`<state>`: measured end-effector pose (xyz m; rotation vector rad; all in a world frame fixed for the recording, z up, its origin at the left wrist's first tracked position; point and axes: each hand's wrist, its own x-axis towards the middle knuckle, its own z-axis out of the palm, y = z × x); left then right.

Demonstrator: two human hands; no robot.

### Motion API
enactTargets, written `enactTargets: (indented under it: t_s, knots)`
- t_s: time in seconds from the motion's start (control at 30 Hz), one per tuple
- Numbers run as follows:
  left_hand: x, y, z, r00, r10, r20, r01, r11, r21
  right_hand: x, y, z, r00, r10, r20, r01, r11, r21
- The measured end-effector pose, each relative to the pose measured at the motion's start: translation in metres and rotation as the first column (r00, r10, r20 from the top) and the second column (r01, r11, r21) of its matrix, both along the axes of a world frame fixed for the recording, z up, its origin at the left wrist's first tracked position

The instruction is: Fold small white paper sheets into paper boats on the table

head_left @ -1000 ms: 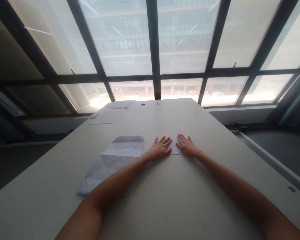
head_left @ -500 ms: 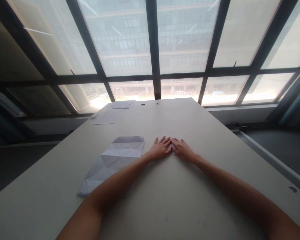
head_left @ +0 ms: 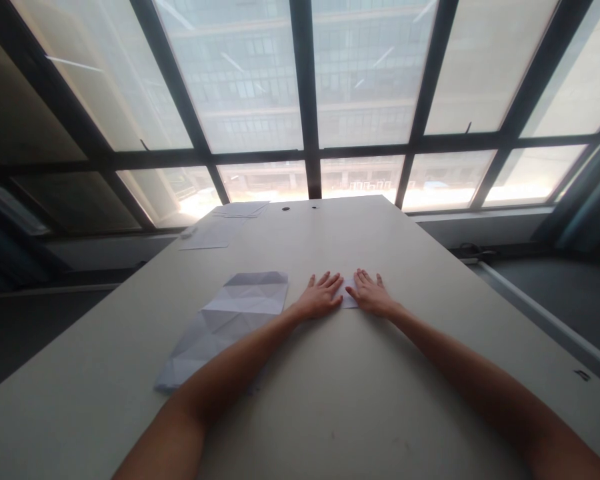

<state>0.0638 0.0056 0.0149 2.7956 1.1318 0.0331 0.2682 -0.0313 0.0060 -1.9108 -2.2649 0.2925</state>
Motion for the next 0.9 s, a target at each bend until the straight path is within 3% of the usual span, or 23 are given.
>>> enactTargets:
  t_s: [0.4, 0.63, 0.77, 0.9]
  knots:
    - [0.0, -0.001, 0.003, 1.0, -0.002, -0.009, 0.002, 1.0, -0.009, 0.008, 0.01, -0.015, 1.0, -0.026, -0.015, 0.027, 0.997, 0.071]
    - [-0.001, 0.0, 0.0, 1.0, -0.011, 0.017, 0.011, 1.0, -0.004, 0.002, 0.004, -0.007, 0.998, 0.049, 0.039, -0.058, 0.95, 0.307]
    - [-0.001, 0.0, -0.001, 1.0, -0.006, 0.03, 0.006, 1.0, -0.005, -0.002, 0.003, -0.008, 0.979, 0.205, -0.005, -0.2, 0.958, 0.204]
    - [0.0, 0.001, -0.003, 0.999, -0.002, 0.034, 0.002, 1.0, -0.006, -0.003, 0.004, -0.01, 0.975, 0.218, -0.047, -0.21, 0.969, 0.129]
